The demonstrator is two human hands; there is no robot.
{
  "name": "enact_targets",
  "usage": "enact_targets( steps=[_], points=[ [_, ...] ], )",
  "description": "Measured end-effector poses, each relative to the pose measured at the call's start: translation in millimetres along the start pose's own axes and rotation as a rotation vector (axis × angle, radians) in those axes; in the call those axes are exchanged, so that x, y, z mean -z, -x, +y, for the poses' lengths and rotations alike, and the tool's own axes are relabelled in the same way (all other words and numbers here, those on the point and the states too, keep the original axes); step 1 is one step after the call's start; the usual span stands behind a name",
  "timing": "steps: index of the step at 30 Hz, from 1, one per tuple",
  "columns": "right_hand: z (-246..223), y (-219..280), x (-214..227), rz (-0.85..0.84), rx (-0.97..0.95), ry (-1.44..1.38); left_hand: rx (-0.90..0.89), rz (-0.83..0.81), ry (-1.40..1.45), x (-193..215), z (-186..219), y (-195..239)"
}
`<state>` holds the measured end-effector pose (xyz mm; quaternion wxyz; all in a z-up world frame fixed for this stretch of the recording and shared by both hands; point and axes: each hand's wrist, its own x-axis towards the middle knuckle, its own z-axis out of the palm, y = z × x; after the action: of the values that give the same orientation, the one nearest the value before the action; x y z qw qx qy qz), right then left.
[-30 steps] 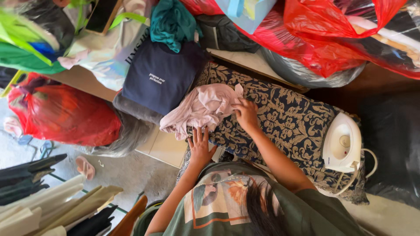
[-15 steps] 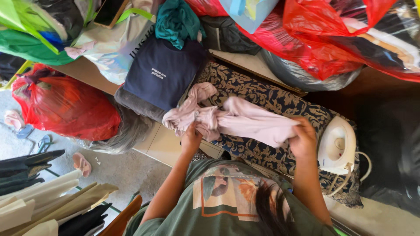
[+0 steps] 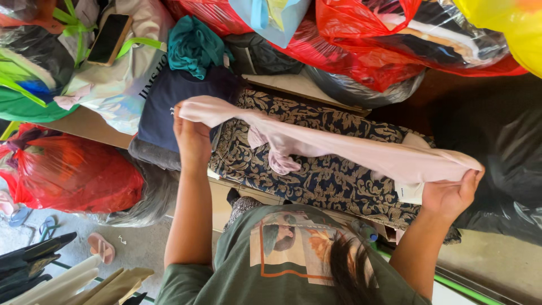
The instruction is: The person irons a pink garment on a patterned ironing board, repeatedly smoothing and repositioning the fabric. They also handle a teal cloth and a dark blue shirt, placing them aside before continuing to iron the pink item.
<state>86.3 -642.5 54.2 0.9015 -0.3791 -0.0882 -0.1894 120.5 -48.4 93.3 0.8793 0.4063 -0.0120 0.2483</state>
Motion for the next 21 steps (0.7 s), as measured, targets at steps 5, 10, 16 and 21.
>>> enact_targets(
  steps=[5,10,16,21],
  points=[
    [-11,9,23,0.053,-0.024,-0.103,0.044,-0.026,0.282,-16,49,13],
    [-19,-8,30,0.022,-0.103,-0.160,0.157,-0.101,0.237,-24,65,26],
    [-16,-35,49,-0.068,-0.007,-0.146,0.188,-0.268,0.277,-58,45,-16],
    [-42,-41,49,-0.094,0.019,-0.074,0.038,-0.264,0.353,-80,95,-7]
  ],
)
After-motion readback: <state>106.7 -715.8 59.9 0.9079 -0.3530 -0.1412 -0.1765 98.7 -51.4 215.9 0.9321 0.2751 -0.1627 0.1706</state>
